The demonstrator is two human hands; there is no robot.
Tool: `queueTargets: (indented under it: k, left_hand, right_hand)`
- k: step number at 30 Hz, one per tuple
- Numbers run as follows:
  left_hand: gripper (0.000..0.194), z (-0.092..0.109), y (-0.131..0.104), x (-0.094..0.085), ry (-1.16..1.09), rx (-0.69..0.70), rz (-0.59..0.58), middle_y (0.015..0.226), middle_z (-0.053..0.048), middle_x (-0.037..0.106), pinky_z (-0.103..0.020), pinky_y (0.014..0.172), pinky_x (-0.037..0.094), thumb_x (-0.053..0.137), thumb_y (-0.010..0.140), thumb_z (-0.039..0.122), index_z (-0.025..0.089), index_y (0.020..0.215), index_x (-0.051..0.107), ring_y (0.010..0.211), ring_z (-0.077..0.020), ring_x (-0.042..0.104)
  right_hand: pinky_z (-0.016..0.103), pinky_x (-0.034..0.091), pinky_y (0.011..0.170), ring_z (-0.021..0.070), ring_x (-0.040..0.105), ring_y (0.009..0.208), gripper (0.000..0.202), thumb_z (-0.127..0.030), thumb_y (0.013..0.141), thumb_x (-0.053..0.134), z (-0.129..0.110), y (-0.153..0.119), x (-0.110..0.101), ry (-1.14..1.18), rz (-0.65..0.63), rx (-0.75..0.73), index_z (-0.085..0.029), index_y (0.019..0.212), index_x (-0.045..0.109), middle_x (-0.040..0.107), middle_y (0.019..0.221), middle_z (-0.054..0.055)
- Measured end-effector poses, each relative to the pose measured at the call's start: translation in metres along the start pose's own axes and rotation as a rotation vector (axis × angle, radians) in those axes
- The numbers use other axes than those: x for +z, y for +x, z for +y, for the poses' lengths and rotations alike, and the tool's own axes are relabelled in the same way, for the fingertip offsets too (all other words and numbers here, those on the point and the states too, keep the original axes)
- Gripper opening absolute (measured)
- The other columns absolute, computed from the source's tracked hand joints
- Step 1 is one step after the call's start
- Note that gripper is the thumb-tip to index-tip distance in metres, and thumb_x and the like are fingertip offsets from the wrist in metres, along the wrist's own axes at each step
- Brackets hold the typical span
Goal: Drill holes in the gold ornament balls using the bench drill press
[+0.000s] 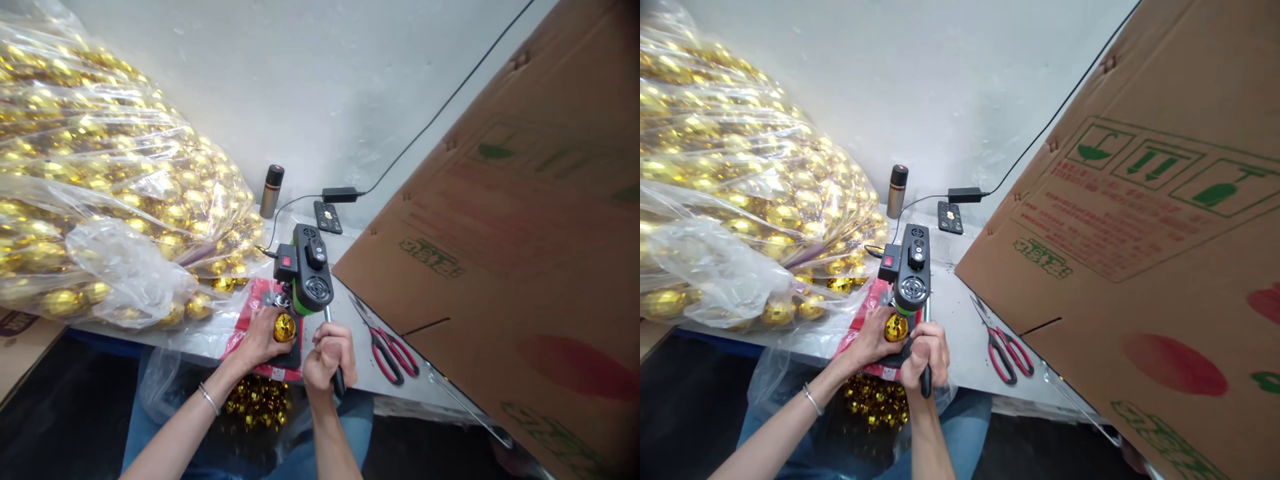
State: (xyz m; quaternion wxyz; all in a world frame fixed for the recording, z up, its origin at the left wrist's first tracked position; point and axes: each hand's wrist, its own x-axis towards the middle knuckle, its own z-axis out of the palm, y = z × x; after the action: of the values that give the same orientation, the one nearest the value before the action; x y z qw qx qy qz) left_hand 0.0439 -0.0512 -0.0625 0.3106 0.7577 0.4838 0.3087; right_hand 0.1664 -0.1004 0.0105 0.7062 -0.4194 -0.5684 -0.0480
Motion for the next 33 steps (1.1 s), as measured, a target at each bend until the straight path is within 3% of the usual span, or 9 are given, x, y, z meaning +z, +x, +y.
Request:
queueTargets:
  k: [14,23,28,33]
  left_hand:
    - [0.055,-0.004,0.001,0.008,0.015,0.039,0.068,0.113,-0.010,0.077,-0.051,0.098,0.053,0.083,0.069,0.023,0.021,0.122,0.068,0.107,-0.0357,0.071]
    - [0.054,-0.008,-0.001,0.012,-0.017,0.030,0.092,0.113,-0.011,0.077,-0.054,0.099,0.053,0.084,0.069,0.025,0.020,0.121,0.069,0.108,-0.0374,0.071]
    - [0.057,-0.005,0.002,0.008,-0.029,0.019,0.072,0.117,-0.013,0.076,-0.056,0.102,0.054,0.087,0.071,0.026,0.019,0.125,0.068,0.112,-0.0384,0.070]
    - [0.066,-0.013,-0.025,0.009,-0.020,0.046,0.045,0.132,-0.018,0.074,-0.059,0.105,0.055,0.089,0.076,0.028,0.021,0.138,0.065,0.122,-0.0404,0.068]
  right_hand:
    - [0.029,0.042,0.061,0.0129,0.053,0.064,0.038,-0.025,0.111,0.044,-0.001,0.002,0.004,0.009,0.026,0.001,-0.023,0.073,0.049,0.055,0.074,-0.004]
    - [0.034,0.051,0.072,0.0142,0.058,0.068,0.034,-0.022,0.110,0.041,0.024,-0.023,0.000,-0.022,-0.064,-0.112,-0.024,0.077,0.051,0.059,0.079,-0.003]
    - [0.026,0.049,0.060,0.0120,0.058,0.064,0.035,-0.026,0.110,0.045,0.000,0.009,-0.011,-0.029,-0.165,-0.150,-0.024,0.077,0.055,0.061,0.077,-0.003]
    - [0.023,0.040,0.051,0.0091,0.052,0.054,0.033,-0.021,0.110,0.048,-0.049,0.068,-0.018,-0.092,-0.208,0.102,-0.023,0.079,0.058,0.054,0.066,-0.006]
